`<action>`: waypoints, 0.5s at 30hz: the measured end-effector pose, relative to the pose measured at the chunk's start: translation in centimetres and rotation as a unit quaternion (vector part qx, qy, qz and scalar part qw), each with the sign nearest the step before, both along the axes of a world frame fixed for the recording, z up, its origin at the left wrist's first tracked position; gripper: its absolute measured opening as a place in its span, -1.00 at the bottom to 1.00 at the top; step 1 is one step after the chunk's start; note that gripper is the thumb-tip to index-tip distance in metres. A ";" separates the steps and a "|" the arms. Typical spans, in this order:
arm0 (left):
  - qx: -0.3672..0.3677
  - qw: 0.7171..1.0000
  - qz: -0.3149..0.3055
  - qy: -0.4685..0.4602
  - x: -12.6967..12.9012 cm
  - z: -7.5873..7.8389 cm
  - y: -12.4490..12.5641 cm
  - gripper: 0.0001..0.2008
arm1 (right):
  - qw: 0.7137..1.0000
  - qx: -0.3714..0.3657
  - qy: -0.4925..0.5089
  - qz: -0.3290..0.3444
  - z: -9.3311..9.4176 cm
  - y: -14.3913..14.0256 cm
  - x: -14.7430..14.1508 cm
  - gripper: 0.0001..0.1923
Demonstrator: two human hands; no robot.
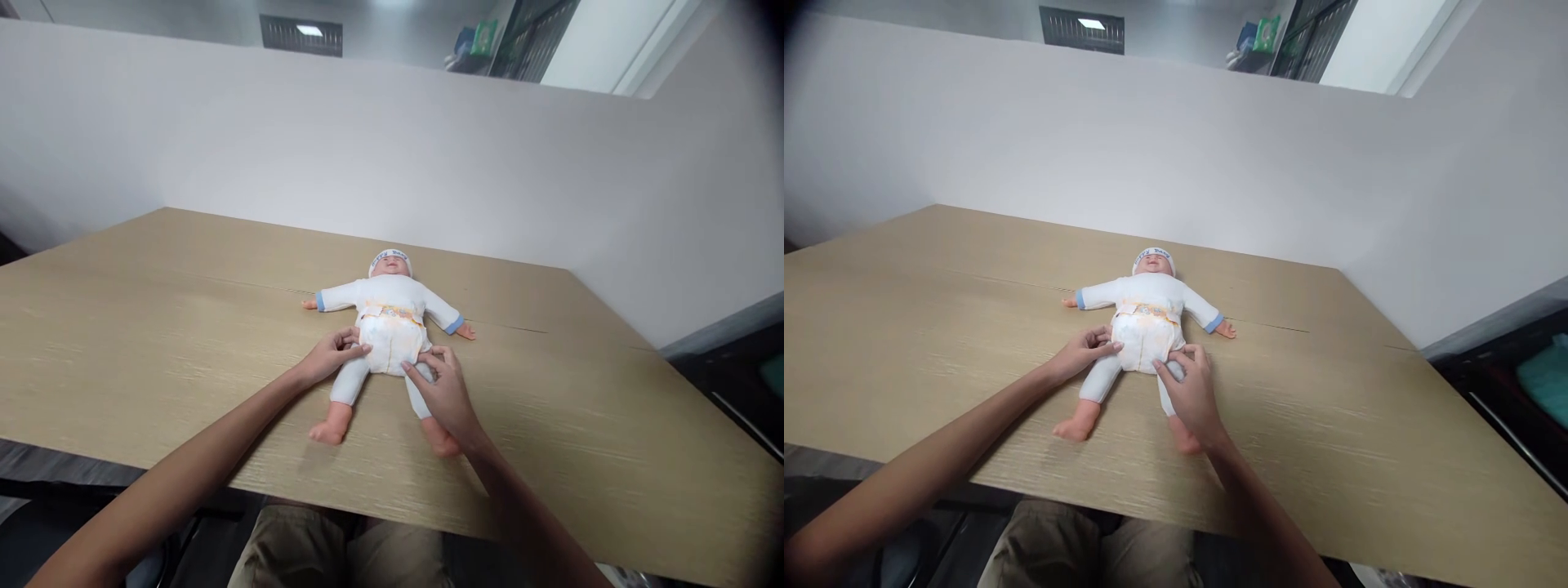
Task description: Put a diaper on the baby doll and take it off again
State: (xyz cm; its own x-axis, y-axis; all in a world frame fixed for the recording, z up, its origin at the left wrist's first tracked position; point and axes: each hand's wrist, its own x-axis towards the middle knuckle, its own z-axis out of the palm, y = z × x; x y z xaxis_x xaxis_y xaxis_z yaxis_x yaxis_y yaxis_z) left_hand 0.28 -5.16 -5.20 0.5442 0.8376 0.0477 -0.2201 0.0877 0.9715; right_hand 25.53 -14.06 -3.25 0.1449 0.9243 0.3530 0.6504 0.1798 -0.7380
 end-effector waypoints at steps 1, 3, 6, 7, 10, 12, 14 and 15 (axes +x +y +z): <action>0.002 1.000 0.007 0.000 0.0 -0.1 -0.1 -0.53 | 1.000 -0.002 0.008 0.001 0.0 -0.2 -0.1 -0.60; 0.011 1.000 0.023 0.004 -0.3 -0.1 -0.6 -0.52 | 1.000 -0.004 0.021 0.014 0.1 -0.9 0.0 -0.62; 0.064 0.995 0.049 0.053 -1.4 0.0 -1.3 -0.50 | 0.999 -0.001 0.022 0.035 0.4 -2.2 0.9 -0.64; 0.094 0.991 0.060 0.079 -1.9 0.0 -1.4 -0.50 | 0.999 0.002 0.017 0.037 0.5 -2.5 1.5 -0.66; 0.193 0.961 0.108 0.166 -3.4 -0.2 -0.9 -0.57 | 0.999 0.023 -0.023 0.016 0.5 -2.2 3.7 -0.71; 0.276 0.918 0.162 0.236 -4.0 -0.5 0.4 -0.63 | 0.994 0.060 -0.087 -0.015 0.0 -0.8 5.2 -0.73; 0.359 0.846 0.228 0.320 -4.0 -0.8 2.2 -0.66 | 0.979 0.100 -0.170 -0.052 -0.7 1.5 6.2 -0.70; 0.390 0.808 0.258 0.359 -3.7 -0.9 3.3 -0.64 | 0.969 0.111 -0.210 -0.068 -1.0 2.9 6.4 -0.66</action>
